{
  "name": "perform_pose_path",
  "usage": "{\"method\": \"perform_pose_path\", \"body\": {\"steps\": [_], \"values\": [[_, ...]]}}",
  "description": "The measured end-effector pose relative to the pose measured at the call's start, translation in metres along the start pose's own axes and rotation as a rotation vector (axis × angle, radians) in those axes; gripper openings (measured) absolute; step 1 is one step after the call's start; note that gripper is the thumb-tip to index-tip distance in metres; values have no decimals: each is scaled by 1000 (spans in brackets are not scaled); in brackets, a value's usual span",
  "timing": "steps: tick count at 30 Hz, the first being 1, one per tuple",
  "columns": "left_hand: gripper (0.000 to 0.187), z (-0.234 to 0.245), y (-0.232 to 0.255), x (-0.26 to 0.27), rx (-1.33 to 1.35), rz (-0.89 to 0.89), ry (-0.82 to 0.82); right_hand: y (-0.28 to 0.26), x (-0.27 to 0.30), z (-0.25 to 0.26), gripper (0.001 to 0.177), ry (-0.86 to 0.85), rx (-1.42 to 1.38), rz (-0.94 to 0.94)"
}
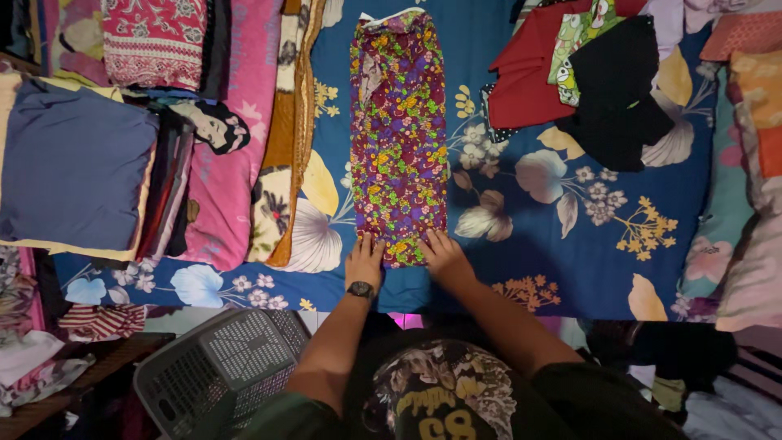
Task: The person folds several pieces of clothing on a bed, including a green striped shirt, a pink patterned cloth, and a purple floral garment. Each item is smoothed, folded into a compact rectangle, and placed on a growing stack.
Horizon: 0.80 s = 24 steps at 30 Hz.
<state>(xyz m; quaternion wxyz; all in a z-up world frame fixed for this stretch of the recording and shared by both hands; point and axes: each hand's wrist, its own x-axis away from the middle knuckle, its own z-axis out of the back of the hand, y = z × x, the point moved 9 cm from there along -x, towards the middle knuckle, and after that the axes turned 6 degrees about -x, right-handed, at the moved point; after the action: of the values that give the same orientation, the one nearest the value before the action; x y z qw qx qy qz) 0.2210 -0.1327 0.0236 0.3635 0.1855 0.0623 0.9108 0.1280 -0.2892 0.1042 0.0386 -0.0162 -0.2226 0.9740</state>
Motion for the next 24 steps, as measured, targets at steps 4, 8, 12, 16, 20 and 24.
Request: {"method": "perform_pose_path", "body": {"steps": [4,8,12,16,20,24], "values": [[49,-28,-10,-6,14,28,-76,8,4,-6,42,44,40,46],[36,-23,-13,-10,30,5,-4,18,1,-12,39,-12,20,43],[29,-10,-12,-2,21,-26,20,25,1,-12,37,-45,-24,26],[35,5,-4,16,9,-178,98,24,20,-2,32,36,-32,122],[34,-4,-1,28,-19,-225,-9,24,32,-9,28,-66,-26,158],[35,11,7,28,-44,-181,-101,18,27,-8,23,-274,-33,74]]}}
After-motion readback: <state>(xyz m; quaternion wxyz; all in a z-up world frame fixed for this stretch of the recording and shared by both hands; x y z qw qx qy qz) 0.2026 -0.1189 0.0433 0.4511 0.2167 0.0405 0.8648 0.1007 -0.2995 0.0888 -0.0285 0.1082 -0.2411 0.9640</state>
